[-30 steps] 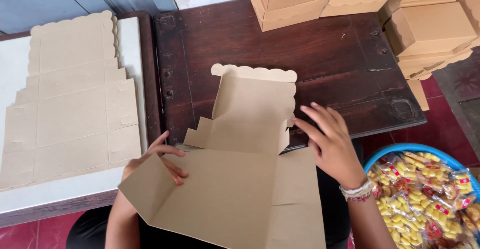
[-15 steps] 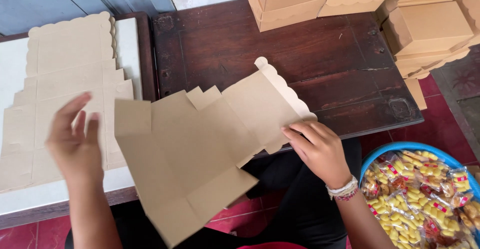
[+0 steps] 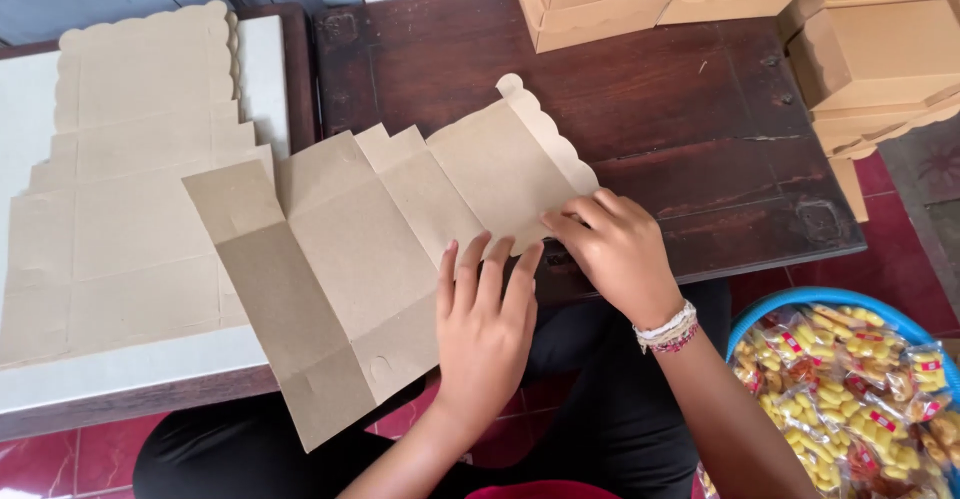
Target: The person folds flat cardboard sheets into small boxes by hand. They fold the side flaps, tuck the tabs into slots, and press the edges to form the box shape, repeating the process for multiple units.
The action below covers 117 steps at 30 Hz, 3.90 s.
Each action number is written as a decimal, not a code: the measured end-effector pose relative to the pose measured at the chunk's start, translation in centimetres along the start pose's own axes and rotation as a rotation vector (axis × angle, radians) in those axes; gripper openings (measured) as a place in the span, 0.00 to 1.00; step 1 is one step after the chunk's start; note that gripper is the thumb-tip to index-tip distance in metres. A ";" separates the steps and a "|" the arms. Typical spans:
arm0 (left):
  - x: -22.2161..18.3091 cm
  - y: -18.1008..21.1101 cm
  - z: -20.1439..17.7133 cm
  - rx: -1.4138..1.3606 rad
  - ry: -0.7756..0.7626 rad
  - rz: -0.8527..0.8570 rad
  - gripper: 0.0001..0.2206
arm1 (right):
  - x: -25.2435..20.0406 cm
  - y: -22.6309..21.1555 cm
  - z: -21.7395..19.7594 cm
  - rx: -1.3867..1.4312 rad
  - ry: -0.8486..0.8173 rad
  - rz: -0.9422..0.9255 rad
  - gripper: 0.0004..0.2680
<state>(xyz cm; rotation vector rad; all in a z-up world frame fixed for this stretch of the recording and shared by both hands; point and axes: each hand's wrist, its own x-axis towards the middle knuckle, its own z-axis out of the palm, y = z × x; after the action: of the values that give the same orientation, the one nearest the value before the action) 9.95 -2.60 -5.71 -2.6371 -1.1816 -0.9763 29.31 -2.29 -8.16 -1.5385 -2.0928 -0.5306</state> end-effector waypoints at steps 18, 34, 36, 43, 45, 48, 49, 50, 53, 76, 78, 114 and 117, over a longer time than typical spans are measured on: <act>1.2 -0.2 6.4 0.113 -0.003 0.067 0.06 | -2.7 1.5 1.3 0.078 0.001 0.027 0.01; 5.3 -3.3 6.6 -0.051 -0.383 0.095 0.04 | -1.2 6.2 -0.9 0.440 -0.270 0.185 0.03; 5.5 -3.7 7.0 -0.097 -0.434 0.010 0.04 | -1.2 6.4 -0.3 0.506 -0.247 0.283 0.02; 6.3 -2.9 6.8 0.091 -0.357 -0.058 0.08 | -1.0 6.5 1.1 0.541 -0.203 0.402 0.02; 6.4 -2.7 6.8 0.141 -0.338 -0.085 0.10 | -1.4 6.6 1.7 0.532 -0.177 0.419 0.03; 6.0 -2.3 7.2 0.204 -0.320 -0.091 0.12 | -1.4 6.5 1.8 0.557 -0.171 0.461 0.04; 5.9 -2.4 7.6 0.204 -0.321 -0.089 0.12 | -1.4 6.6 1.8 0.557 -0.170 0.464 0.04; 5.7 -2.4 7.9 0.221 -0.317 -0.094 0.13 | -1.3 6.7 1.8 0.573 -0.178 0.475 0.04; 5.5 -2.6 8.6 0.257 -0.313 -0.099 0.15 | -1.5 6.8 2.1 0.593 -0.200 0.533 0.06; 2.1 1.6 8.4 0.326 -0.030 0.324 0.07 | -1.7 6.3 2.3 0.580 -0.223 0.544 0.11; 2.7 1.7 7.4 0.311 -0.034 0.292 0.06 | -2.2 6.6 2.8 0.541 -0.229 0.543 0.13; 1.7 -3.0 3.2 0.129 -0.224 0.077 0.13 | 0.5 3.9 2.8 0.376 -0.422 0.687 0.27; 1.7 -3.4 3.4 0.091 -0.272 0.078 0.12 | 0.9 2.4 2.4 0.343 -0.404 0.693 0.29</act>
<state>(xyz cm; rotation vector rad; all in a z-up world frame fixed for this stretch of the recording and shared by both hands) 10.19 1.94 -8.00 -2.7826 -1.1295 -0.5502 31.00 0.42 -9.49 -2.1055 -1.6106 0.3925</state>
